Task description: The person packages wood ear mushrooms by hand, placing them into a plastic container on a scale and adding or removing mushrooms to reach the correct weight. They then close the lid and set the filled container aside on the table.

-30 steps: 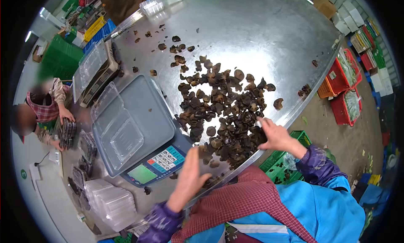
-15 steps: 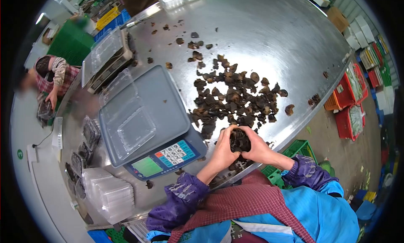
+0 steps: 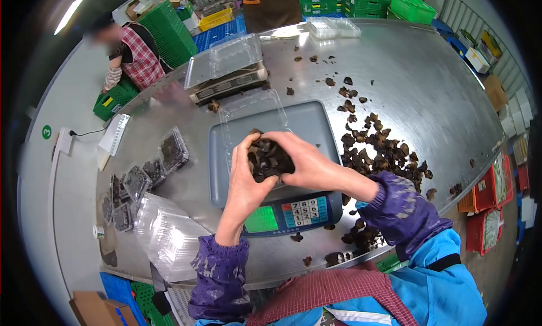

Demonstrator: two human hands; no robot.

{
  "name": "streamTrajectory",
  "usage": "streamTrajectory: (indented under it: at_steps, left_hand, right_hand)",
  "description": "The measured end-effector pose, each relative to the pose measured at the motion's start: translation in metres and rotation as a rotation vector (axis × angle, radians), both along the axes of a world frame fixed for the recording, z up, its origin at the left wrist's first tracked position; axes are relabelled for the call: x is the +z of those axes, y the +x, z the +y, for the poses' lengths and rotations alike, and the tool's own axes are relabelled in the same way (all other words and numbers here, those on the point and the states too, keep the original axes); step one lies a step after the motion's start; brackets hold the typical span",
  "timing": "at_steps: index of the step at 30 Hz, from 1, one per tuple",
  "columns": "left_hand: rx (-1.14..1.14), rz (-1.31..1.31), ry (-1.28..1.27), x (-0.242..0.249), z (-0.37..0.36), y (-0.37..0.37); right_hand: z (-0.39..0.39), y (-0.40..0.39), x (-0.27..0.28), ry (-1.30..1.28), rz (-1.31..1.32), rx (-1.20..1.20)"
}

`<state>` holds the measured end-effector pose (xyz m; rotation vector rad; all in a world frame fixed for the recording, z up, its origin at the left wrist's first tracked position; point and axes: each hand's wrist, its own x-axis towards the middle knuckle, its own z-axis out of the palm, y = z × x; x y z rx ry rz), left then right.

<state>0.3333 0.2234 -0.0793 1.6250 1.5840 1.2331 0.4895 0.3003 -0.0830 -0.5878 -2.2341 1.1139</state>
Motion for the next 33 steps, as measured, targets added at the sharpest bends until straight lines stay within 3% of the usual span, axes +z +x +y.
streamTrajectory:
  at_steps: [3, 5, 8, 10, 11, 13, 15, 16, 17, 18, 19, 20, 21, 25, 29, 33]
  left_hand:
    - [0.030, 0.265, -0.067, -0.033, 0.004, -0.030]
    - [-0.001, 0.375, -0.153, -0.035, 0.000, -0.036]
    - [-0.028, 0.466, -0.236, -0.004, -0.014, -0.036]
    - [-0.054, 0.517, -0.183, 0.004, -0.021, -0.043]
    - [-0.052, 0.514, -0.189, 0.005, -0.024, -0.046]
    - [0.110, 0.309, -0.185, 0.007, -0.030, -0.052]
    - [0.191, 0.380, -0.091, -0.025, -0.040, -0.063]
    - [0.205, 0.220, -0.191, -0.042, -0.044, -0.068]
    - [0.221, 0.057, -0.290, -0.050, -0.047, -0.070]
    - [0.226, 0.055, -0.295, -0.048, -0.046, -0.064]
    - [0.227, -0.077, -0.344, -0.045, -0.044, -0.054]
    - [0.223, -0.207, -0.393, -0.043, -0.043, -0.048]
    - [0.216, -0.208, -0.398, -0.045, -0.042, -0.046]
    - [0.233, -0.254, -0.347, -0.047, -0.040, -0.028]
    - [0.218, -0.255, -0.382, -0.041, -0.042, -0.028]
    - [0.192, -0.281, -0.329, -0.052, -0.040, -0.034]
  right_hand:
    - [0.012, -0.022, -0.023, 0.073, -0.108, -0.005]
    - [0.019, -0.019, -0.019, 0.209, -0.392, 0.085]
    - [0.029, 0.013, 0.005, 0.226, -0.125, -0.005]
    - [0.042, 0.052, 0.007, 0.006, -0.244, -0.203]
    - [0.055, 0.077, -0.013, 0.052, -0.215, -0.284]
    - [0.066, 0.132, -0.047, 0.017, -0.380, -0.543]
    - [0.071, 0.201, -0.103, 0.116, -0.647, -0.646]
    - [0.062, 0.228, -0.123, 0.035, -0.782, -0.684]
    - [0.043, 0.241, -0.136, 0.029, -0.742, -0.695]
    - [0.029, 0.255, -0.166, 0.096, -0.676, -0.637]
    - [-0.002, 0.234, -0.148, 0.028, -0.895, -0.645]
    - [-0.026, 0.213, -0.137, 0.136, -1.077, -0.620]
    - [-0.046, 0.202, -0.140, 0.291, -1.032, -0.611]
    - [-0.063, 0.201, -0.158, 0.329, -0.622, -0.509]
    - [-0.034, 0.208, -0.141, 0.180, -0.554, -0.538]
    - [0.002, 0.177, -0.088, 0.108, -0.218, -0.528]
